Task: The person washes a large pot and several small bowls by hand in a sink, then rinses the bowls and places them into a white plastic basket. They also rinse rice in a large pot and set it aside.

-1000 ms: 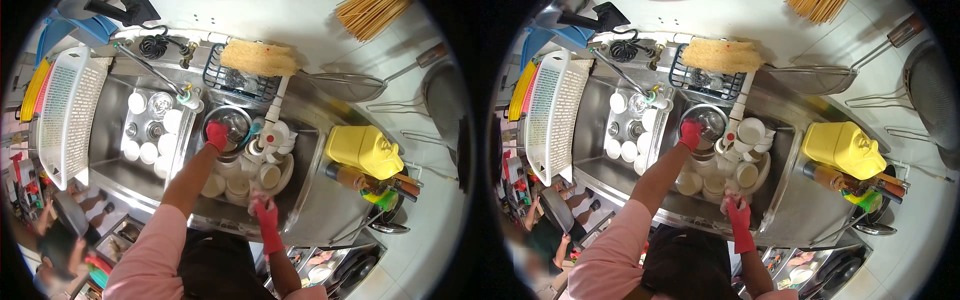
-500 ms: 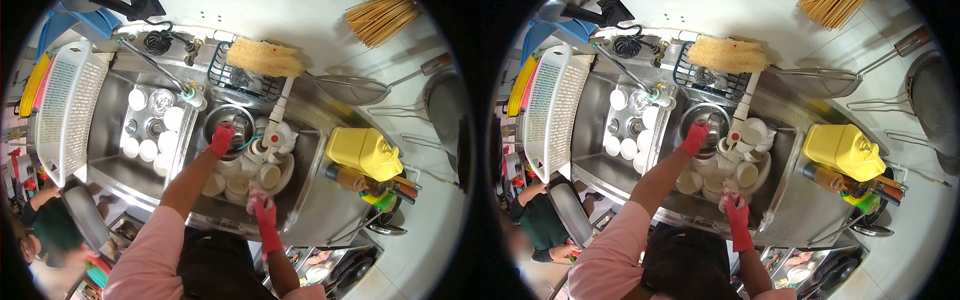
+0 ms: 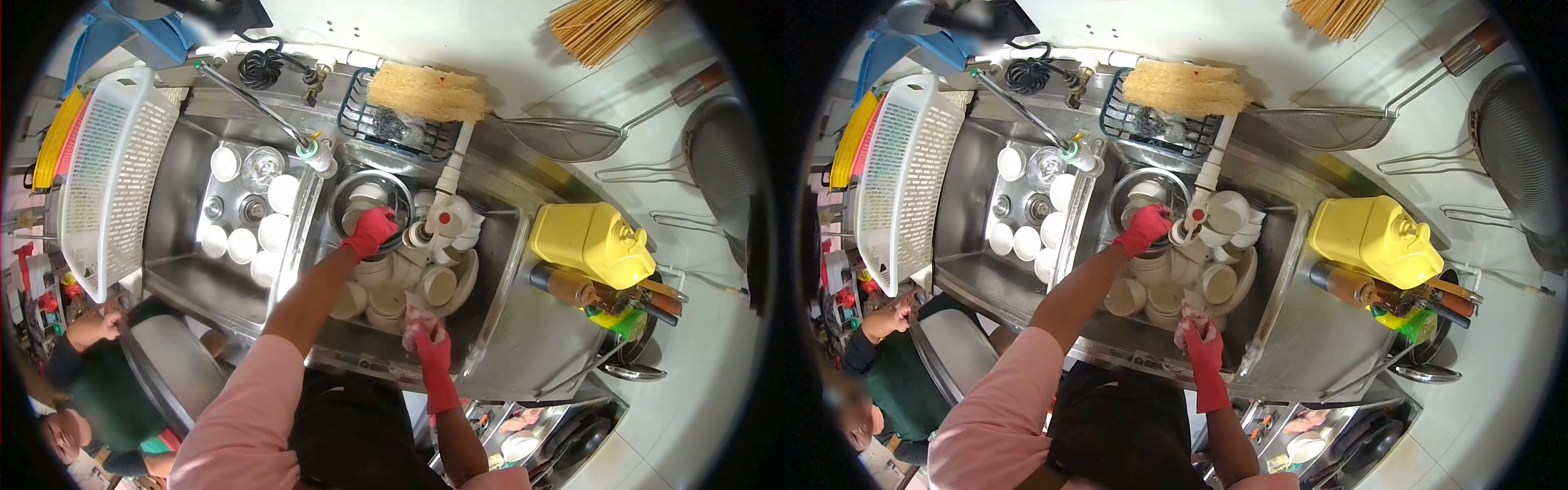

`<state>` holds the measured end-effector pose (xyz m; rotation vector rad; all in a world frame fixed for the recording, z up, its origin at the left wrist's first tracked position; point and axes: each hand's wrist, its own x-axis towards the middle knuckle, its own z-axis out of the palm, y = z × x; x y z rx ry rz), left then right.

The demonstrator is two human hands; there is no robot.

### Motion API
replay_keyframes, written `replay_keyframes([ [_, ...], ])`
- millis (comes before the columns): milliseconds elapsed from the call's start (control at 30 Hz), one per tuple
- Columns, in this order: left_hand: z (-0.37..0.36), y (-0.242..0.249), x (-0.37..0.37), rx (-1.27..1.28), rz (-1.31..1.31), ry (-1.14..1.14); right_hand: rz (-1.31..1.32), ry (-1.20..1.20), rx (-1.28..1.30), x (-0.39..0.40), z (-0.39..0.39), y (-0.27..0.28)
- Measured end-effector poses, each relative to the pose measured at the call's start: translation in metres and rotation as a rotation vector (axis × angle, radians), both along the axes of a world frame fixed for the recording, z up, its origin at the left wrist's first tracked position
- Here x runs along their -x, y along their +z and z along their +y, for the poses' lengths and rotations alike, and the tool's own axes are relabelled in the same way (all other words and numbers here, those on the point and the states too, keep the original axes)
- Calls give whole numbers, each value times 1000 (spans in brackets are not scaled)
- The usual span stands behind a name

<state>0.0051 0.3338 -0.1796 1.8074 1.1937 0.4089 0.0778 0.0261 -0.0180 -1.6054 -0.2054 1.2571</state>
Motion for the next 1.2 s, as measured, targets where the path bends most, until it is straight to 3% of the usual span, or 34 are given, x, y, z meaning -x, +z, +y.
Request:
replay_keyframes([
  [100,0,54,-11,86,246,83,-73,31,85,-1,-16,-21],
  [200,-3,39,-7,-53,261,306,-122,31,141,-4,-26,-27],
  [300,6,45,7,31,273,306,-91,0,132,0,-18,-10],
  [467,-7,98,18,203,-189,421,-43,43,87,1,-12,-5],
  [567,-23,101,28,253,-390,515,-48,87,25,-2,13,50],
  [667,-44,90,51,289,-575,491,-401,141,51,-5,29,79],
  [733,-65,91,63,310,-697,483,-277,138,-4,-11,32,77],
  [800,-110,121,54,84,-627,370,-209,139,-76,-19,37,61],
  [867,-140,170,66,-379,-17,24,-199,128,-153,-28,38,42],
  [967,-174,196,61,-640,-50,-205,-361,38,-237,-40,58,74],
  [1033,-193,201,59,-581,-66,-254,-525,99,-202,-51,57,37],
  [1100,-203,211,57,-561,-62,-287,-747,363,-89,-59,64,33],
  [1167,-210,229,55,-576,-37,-309,-1016,826,117,-68,75,36],
  [1200,-214,226,54,-588,-83,-303,-1292,897,103,-67,75,22],
])
